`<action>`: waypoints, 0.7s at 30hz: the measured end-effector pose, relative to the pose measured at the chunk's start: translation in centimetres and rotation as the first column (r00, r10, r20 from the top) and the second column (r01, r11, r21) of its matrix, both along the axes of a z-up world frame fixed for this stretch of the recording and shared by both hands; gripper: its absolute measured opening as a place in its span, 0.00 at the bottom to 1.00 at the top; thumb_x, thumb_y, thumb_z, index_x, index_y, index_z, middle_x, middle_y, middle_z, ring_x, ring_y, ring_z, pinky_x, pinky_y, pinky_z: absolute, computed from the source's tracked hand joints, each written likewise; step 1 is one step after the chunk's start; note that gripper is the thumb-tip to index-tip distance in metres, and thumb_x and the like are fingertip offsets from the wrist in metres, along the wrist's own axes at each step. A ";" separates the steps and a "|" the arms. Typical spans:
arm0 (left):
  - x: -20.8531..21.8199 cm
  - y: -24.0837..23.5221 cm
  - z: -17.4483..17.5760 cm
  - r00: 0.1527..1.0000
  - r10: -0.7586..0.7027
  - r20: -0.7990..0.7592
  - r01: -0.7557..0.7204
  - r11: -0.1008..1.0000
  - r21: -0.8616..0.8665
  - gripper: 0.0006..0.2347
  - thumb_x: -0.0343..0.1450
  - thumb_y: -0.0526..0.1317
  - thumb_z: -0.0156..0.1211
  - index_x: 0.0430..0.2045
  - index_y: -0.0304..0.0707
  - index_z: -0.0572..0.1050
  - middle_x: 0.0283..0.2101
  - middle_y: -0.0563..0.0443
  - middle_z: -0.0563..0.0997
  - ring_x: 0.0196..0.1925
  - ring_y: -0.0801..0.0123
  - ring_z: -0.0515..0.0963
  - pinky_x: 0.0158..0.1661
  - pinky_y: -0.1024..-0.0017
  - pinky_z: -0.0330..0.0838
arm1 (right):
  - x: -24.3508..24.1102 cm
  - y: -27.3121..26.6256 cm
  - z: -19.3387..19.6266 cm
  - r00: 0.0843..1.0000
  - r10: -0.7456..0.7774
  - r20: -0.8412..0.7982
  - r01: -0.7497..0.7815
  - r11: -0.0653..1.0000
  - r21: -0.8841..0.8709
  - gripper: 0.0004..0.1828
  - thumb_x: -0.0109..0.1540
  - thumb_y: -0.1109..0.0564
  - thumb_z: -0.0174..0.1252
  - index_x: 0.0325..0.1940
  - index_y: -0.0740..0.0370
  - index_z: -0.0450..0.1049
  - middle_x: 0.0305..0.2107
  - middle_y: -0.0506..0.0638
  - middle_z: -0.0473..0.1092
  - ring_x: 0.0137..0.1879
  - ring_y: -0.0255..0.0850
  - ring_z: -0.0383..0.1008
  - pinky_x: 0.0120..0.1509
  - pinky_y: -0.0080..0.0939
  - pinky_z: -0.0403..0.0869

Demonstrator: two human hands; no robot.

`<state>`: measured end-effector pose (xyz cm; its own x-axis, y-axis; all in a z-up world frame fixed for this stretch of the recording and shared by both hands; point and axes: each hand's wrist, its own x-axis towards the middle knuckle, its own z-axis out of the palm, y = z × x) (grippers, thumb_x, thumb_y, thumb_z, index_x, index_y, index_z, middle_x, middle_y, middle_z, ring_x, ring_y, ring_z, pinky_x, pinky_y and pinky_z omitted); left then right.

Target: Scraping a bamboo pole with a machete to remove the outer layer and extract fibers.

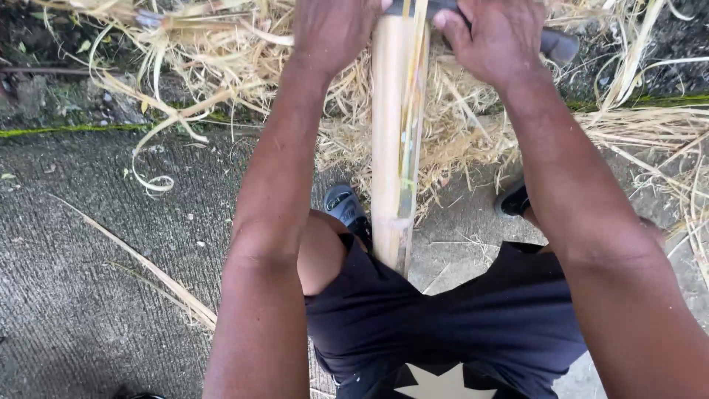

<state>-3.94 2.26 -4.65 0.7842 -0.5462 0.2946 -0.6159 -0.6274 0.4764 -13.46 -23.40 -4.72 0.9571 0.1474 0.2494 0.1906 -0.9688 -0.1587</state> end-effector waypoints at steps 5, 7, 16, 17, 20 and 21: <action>-5.4 1.6 2.5 0.977 -0.044 0.210 0.050 0.999 -0.021 0.16 0.77 0.54 0.59 0.29 0.41 0.77 0.33 0.48 0.77 0.43 0.55 0.73 0.46 0.54 0.59 | -4.8 2.2 0.6 0.922 -0.121 -0.367 0.136 0.991 0.017 0.30 0.76 0.32 0.45 0.34 0.55 0.73 0.18 0.49 0.60 0.28 0.48 0.66 0.50 0.60 0.66; -7.4 1.9 2.6 0.995 -0.032 0.092 0.028 0.998 0.052 0.12 0.73 0.51 0.61 0.29 0.43 0.79 0.30 0.53 0.75 0.39 0.63 0.69 0.44 0.59 0.55 | -6.5 3.3 0.9 0.905 -0.127 -0.406 0.156 0.987 0.039 0.31 0.75 0.31 0.44 0.28 0.53 0.69 0.15 0.44 0.57 0.22 0.42 0.61 0.43 0.57 0.67; -18.9 4.8 2.6 0.998 -0.044 -0.041 0.049 0.990 0.136 0.12 0.74 0.50 0.61 0.29 0.42 0.78 0.31 0.53 0.74 0.39 0.64 0.68 0.43 0.63 0.55 | -18.3 6.3 -3.3 0.876 -0.036 -0.481 0.132 0.977 0.168 0.32 0.74 0.33 0.39 0.21 0.52 0.62 0.12 0.40 0.54 0.14 0.35 0.53 0.16 0.41 0.57; -19.8 5.0 2.6 0.998 -0.044 -0.040 0.049 0.989 0.137 0.12 0.74 0.50 0.61 0.29 0.42 0.78 0.31 0.53 0.74 0.39 0.64 0.68 0.43 0.63 0.55 | -19.4 6.5 -4.0 0.877 -0.036 -0.480 0.132 0.977 0.169 0.32 0.74 0.33 0.39 0.21 0.52 0.62 0.12 0.40 0.54 0.14 0.35 0.53 0.16 0.41 0.57; -21.9 5.3 2.7 0.998 -0.050 -0.028 0.053 0.989 0.137 0.10 0.72 0.49 0.61 0.31 0.42 0.78 0.32 0.54 0.75 0.42 0.64 0.70 0.44 0.62 0.56 | -22.2 6.9 -5.9 0.803 -0.067 -0.592 0.200 0.967 0.160 0.30 0.70 0.33 0.42 0.22 0.52 0.64 0.09 0.40 0.54 0.12 0.34 0.55 0.14 0.41 0.59; -22.5 5.4 2.7 0.996 -0.041 -0.074 0.052 0.988 0.143 0.09 0.72 0.47 0.62 0.31 0.42 0.78 0.32 0.53 0.75 0.42 0.63 0.70 0.44 0.61 0.57 | -23.1 6.9 -6.4 0.867 -0.060 -0.494 0.188 0.959 0.213 0.27 0.73 0.36 0.44 0.25 0.52 0.67 0.10 0.42 0.56 0.12 0.36 0.55 0.16 0.43 0.60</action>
